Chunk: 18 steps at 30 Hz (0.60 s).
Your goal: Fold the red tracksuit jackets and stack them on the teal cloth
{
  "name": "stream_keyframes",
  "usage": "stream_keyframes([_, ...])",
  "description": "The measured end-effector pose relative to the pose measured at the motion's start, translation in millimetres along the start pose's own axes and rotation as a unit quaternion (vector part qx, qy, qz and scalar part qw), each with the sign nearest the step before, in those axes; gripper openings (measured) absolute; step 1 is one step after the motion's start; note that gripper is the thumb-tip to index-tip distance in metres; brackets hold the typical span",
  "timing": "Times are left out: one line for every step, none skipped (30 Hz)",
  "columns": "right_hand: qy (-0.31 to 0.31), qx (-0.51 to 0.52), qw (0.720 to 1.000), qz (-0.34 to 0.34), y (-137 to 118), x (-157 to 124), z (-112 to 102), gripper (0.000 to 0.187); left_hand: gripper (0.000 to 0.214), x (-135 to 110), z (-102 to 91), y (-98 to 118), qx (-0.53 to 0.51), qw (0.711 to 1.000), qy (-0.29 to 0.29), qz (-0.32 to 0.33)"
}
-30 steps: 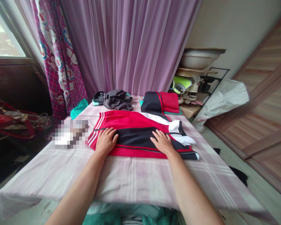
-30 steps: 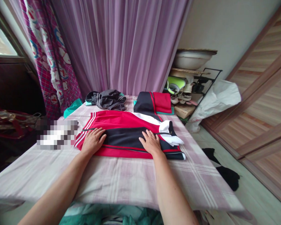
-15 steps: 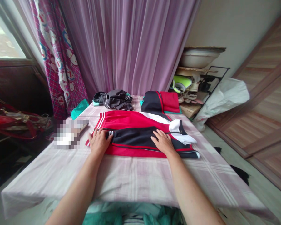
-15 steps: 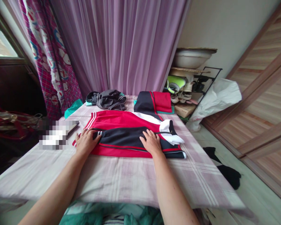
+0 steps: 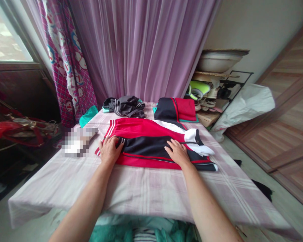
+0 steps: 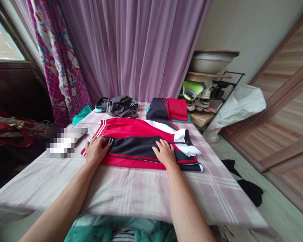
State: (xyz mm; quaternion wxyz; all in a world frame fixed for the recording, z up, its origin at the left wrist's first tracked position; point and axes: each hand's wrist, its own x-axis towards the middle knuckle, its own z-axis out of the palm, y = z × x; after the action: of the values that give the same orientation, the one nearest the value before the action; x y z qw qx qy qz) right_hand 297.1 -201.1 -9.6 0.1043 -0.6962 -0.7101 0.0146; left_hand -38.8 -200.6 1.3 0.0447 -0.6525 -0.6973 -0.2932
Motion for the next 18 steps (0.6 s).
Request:
stream_keyframes([0.001, 0.001, 1.0, -0.001, 0, 0, 0, 0.049, 0.02, 0, -0.5, 1, -0.007, 1.0, 0.007, 0.007])
stream_keyframes([0.002, 0.002, 1.0, -0.002, 1, 0, 1, 0.049, 0.02, 0, -1.1, 2, -0.013, 1.0, 0.012, 0.012])
stream_keyframes([0.002, 0.003, 1.0, -0.003, 1, 0, 1, 0.049, 0.02, 0, -1.6, 3, -0.017, 1.0, 0.013, 0.016])
stream_keyframes([0.002, 0.004, 1.0, -0.003, 1, 0, 0, 0.049, 0.021, 0, -2.2, 4, -0.018, 1.0, 0.011, 0.019])
stream_keyframes([0.001, 0.005, 1.0, -0.003, 1, 0, 0, 0.049, 0.022, 0, -2.8, 6, -0.015, 1.0, 0.009, 0.022])
stream_keyframes([0.0, 0.005, 1.0, -0.003, 0, -1, -1, 0.049, 0.023, 0, -3.3, 7, -0.01, 1.0, 0.005, 0.024])
stream_keyframes([-0.001, 0.005, 1.0, -0.002, 0, -1, -1, 0.049, 0.024, -1, -3.7, 9, -0.004, 1.0, 0.001, 0.026])
stream_keyframes([-0.002, 0.005, 1.0, -0.001, 0, -1, -2, 0.049, 0.026, -1, -4.1, 10, 0.003, 1.0, -0.002, 0.027])
stream_keyframes([-0.001, 0.005, 1.0, -0.002, 0, -1, -2, 0.048, 0.028, -1, -4.4, 11, 0.01, 1.0, -0.004, 0.026])
stream_keyframes([0.0, 0.005, 1.0, -0.003, 0, -1, -2, 0.048, 0.029, -2, -4.5, 11, 0.017, 1.0, -0.006, 0.022])
stream_keyframes([0.002, 0.004, 1.0, -0.005, 1, -1, -1, 0.048, 0.031, -2, -4.3, 11, 0.024, 1.0, -0.006, 0.016])
stream_keyframes([0.004, 0.004, 1.0, -0.008, 1, -1, 0, 0.048, 0.033, -2, -4.0, 11, 0.033, 0.999, -0.006, 0.008])
stream_keyframes([0.006, 0.003, 1.0, -0.01, 1, -1, 0, 0.047, 0.035, -2, -3.4, 10, 0.042, 0.999, -0.005, 0.001])
stream_keyframes([0.007, 0.003, 1.0, -0.011, 2, -1, 1, 0.047, 0.038, -2, -2.6, 10, 0.05, 0.999, -0.003, -0.003])
stream_keyframes([0.009, 0.003, 1.0, -0.011, 2, 0, 2, 0.047, 0.04, -2, -1.7, 9, 0.057, 0.998, -0.002, -0.004])
stream_keyframes([0.01, 0.004, 1.0, -0.01, 3, 0, 3, 0.047, 0.041, -2, -0.8, 8, 0.06, 0.998, -0.001, -0.003])
stream_keyframes([0.011, 0.004, 1.0, -0.009, 3, 0, 3, 0.047, 0.041, -2, 0.0, 7, 0.062, 0.998, 0.0, 0.0])
stream_keyframes([0.013, 0.005, 1.0, -0.008, 4, 0, 4, 0.047, 0.041, -2, 0.7, 6, 0.061, 0.998, 0.001, 0.001])
